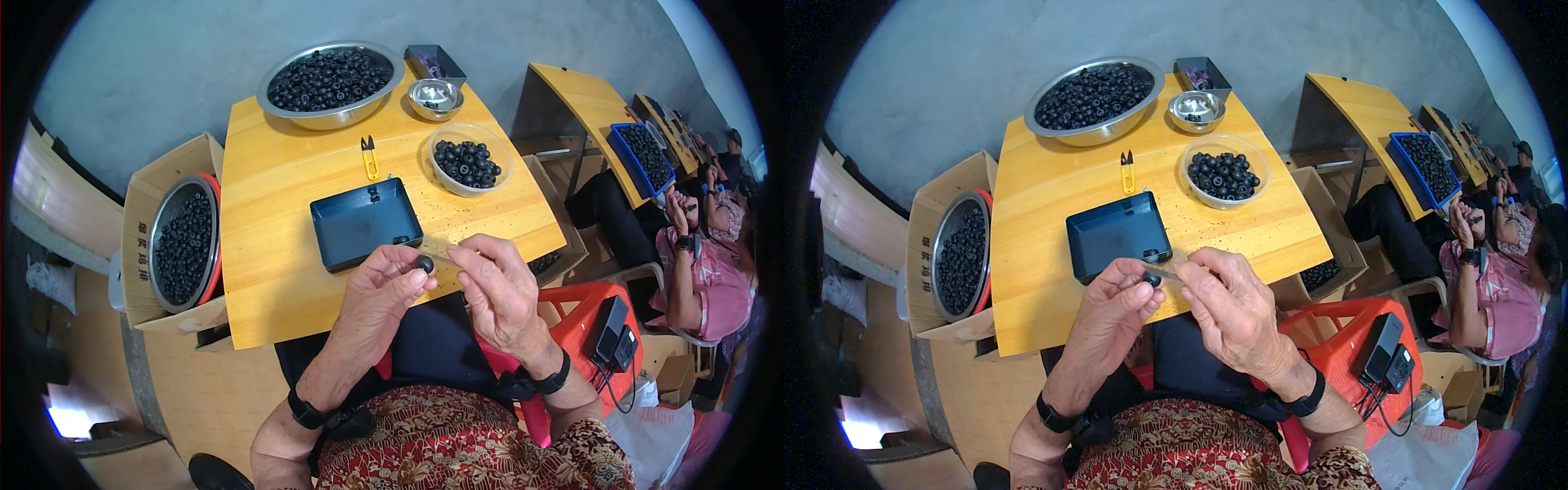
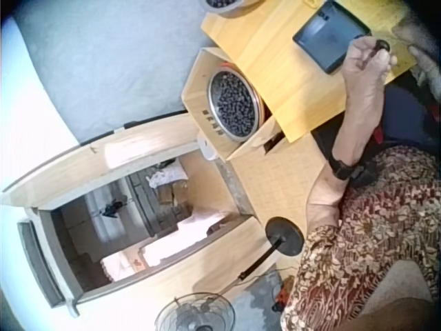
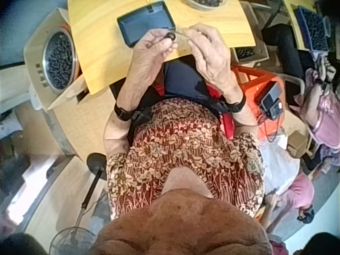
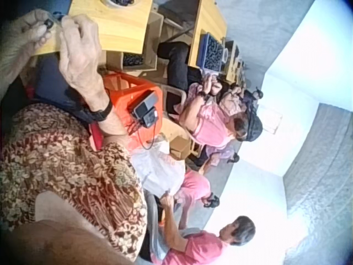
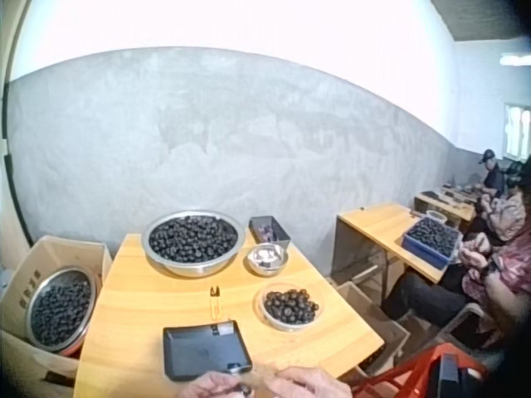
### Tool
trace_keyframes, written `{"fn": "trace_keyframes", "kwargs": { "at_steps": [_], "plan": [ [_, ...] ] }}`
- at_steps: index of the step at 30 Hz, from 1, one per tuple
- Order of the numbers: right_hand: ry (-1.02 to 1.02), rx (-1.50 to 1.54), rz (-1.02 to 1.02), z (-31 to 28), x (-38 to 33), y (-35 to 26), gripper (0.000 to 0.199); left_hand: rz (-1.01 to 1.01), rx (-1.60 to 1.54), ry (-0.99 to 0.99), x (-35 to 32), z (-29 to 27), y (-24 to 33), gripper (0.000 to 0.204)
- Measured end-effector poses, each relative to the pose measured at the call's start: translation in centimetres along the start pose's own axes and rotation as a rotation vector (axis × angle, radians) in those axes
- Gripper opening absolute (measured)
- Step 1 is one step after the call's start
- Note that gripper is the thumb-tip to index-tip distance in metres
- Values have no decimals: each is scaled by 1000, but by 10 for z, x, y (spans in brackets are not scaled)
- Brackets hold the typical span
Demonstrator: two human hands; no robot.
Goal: Sorting and inspecting small black round parts on a table in a manufacturing workspace.
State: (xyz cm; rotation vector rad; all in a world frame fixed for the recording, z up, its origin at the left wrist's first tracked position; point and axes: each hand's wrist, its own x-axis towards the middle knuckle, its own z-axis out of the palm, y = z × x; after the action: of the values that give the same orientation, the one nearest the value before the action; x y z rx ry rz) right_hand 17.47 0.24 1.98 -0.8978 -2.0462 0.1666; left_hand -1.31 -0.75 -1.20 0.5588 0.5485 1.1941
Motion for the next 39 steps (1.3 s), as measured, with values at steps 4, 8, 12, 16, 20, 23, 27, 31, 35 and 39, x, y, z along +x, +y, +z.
{"fn": "trace_keyframes", "kwargs": {
  "at_steps": [4,8,12,16,20,23,27,31,35,39],
  "plan": [
    [-3,-124,-103,-2,-4,-1,36,-43,-84,-37,1,-3,-2,22],
    [-1,-196,-176,2,-8,2,42,-33,-121,-35,0,-1,-3,23],
    [1,-226,-185,2,-8,3,44,-42,-136,-28,0,-2,-4,20],
    [-12,-262,-212,-1,-7,5,44,-48,-145,-40,0,-3,-5,18],
    [-10,-245,-214,3,-7,10,44,-51,-158,-48,2,-7,-8,16],
    [12,-231,-223,4,-7,10,44,-23,-142,-86,4,-10,-10,13],
    [24,-239,-231,4,-7,10,44,35,-69,-93,6,-5,-8,14],
    [69,-268,-278,5,-7,11,45,99,-11,-123,6,-3,-7,14],
    [-9,-323,-192,8,-6,18,46,119,-44,-114,5,3,-4,13],
    [52,-222,-107,5,-21,49,42,178,54,-209,1,19,6,13]
  ]
}}
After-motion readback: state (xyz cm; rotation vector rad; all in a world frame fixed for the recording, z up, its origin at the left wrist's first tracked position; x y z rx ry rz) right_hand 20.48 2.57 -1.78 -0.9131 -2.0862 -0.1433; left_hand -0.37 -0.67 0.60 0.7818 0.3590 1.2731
